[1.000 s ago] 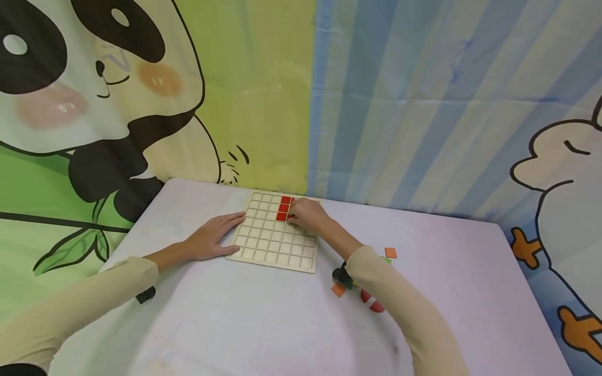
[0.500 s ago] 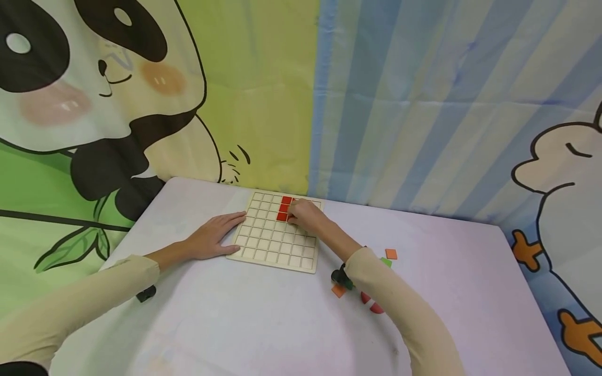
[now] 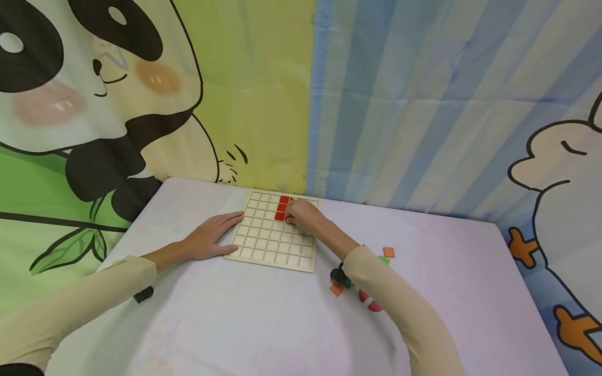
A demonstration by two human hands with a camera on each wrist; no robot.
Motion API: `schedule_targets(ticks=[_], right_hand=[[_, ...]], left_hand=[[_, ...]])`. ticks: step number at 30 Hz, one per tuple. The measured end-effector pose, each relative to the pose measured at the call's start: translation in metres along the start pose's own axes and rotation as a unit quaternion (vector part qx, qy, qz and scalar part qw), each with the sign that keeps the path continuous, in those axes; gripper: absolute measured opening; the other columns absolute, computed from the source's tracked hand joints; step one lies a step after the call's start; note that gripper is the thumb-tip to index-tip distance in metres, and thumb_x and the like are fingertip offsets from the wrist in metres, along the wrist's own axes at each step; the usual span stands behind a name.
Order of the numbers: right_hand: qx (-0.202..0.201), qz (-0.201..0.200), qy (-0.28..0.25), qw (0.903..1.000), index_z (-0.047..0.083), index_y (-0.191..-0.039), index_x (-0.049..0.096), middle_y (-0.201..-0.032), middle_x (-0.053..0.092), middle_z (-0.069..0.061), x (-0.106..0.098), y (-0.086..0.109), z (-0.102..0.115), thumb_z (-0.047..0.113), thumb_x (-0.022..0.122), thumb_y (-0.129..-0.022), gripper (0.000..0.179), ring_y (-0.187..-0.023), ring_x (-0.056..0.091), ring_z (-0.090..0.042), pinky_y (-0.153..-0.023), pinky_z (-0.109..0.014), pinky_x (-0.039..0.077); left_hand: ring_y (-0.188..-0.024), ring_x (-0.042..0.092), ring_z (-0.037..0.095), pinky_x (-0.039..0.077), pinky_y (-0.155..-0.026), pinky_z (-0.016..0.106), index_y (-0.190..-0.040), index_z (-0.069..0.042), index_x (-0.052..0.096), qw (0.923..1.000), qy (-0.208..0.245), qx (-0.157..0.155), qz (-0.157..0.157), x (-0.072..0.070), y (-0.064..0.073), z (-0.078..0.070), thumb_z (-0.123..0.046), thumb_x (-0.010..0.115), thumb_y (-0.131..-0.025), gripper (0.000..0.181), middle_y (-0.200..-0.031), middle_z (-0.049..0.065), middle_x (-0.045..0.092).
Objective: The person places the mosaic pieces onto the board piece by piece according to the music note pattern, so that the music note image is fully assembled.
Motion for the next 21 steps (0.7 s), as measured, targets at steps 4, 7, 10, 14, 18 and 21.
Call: schedule_targets(ticks=[4, 7, 10, 14, 18, 21], right_hand=[[-0.001, 0.002, -0.003, 1.0, 0.009, -0.087, 0.075, -0.092, 0.07, -0.005, 0.0001, -0.0009, -0.0001, 0.017, 0.071, -0.087, 0.009, -0.087, 0.065, -0.02, -0.082, -0.032, 0.054], [0.001, 0.015, -0.012, 0.9998, 0.006, -0.089, 0.076, -0.095, 0.07, -0.008, -0.0001, -0.0005, -0.0005, 0.015, 0.071, -0.087, 0.01, -0.089, 0.066, -0.021, -0.081, -0.031, 0.055], [0.001, 0.027, -0.02, 0.9994, 0.004, -0.092, 0.077, -0.1, 0.07, -0.01, -0.0009, 0.0002, -0.0012, 0.012, 0.07, -0.087, 0.012, -0.094, 0.066, -0.023, -0.082, -0.03, 0.055], [-0.006, 0.028, -0.025, 0.9993, 0.002, -0.098, 0.076, -0.102, 0.068, -0.013, -0.0012, 0.0019, -0.0024, 0.01, 0.07, -0.088, 0.014, -0.095, 0.065, -0.025, -0.082, -0.031, 0.055], [-0.018, 0.026, -0.044, 0.9985, -0.001, -0.108, 0.073, -0.103, 0.067, -0.016, -0.0005, 0.005, -0.0019, 0.006, 0.067, -0.089, 0.021, -0.091, 0.065, -0.026, -0.076, -0.03, 0.055], [-0.014, 0.019, -0.051, 0.9984, -0.001, -0.114, 0.07, -0.107, 0.067, -0.017, -0.0044, 0.008, 0.0023, 0.006, 0.065, -0.091, 0.024, -0.093, 0.066, -0.026, -0.077, -0.03, 0.056]], left_hand=[[-0.146, 0.028, 0.027, 0.028, -0.115, 0.053, -0.155, -0.018, 0.026, 1.0, -0.001, 0.004, -0.008, -0.0011, 0.0005, -0.0002, -0.063, 0.056, -0.088, 0.086, -0.161, 0.001, 0.025], [-0.146, 0.029, 0.027, 0.028, -0.114, 0.053, -0.154, -0.017, 0.026, 0.9999, 0.001, 0.008, -0.01, -0.0015, 0.0, -0.0013, -0.062, 0.056, -0.088, 0.086, -0.161, 0.001, 0.025], [-0.146, 0.028, 0.027, 0.028, -0.115, 0.053, -0.155, -0.017, 0.026, 0.9999, -0.001, 0.009, -0.01, -0.0016, -0.0006, -0.0016, -0.062, 0.055, -0.088, 0.086, -0.161, 0.001, 0.025], [-0.147, 0.028, 0.026, 0.027, -0.116, 0.052, -0.155, -0.017, 0.025, 1.0, -0.003, 0.003, -0.007, -0.002, -0.0004, -0.0007, -0.063, 0.055, -0.088, 0.086, -0.162, 0.0, 0.024], [-0.148, 0.027, 0.025, 0.026, -0.116, 0.052, -0.155, -0.018, 0.025, 1.0, 0.004, -0.004, 0.001, -0.0028, 0.0005, -0.001, -0.062, 0.055, -0.088, 0.085, -0.162, -0.001, 0.023], [-0.148, 0.026, 0.024, 0.026, -0.117, 0.051, -0.155, -0.018, 0.024, 0.9999, 0.006, -0.007, 0.004, -0.0023, 0.001, -0.002, -0.062, 0.055, -0.088, 0.086, -0.162, -0.001, 0.023]])
Point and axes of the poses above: each hand's wrist, its own y-axis away from the middle knuckle, its own x-axis out of the palm, z = x × y, the point moved 2 cm from there along -y, towards the middle knuckle
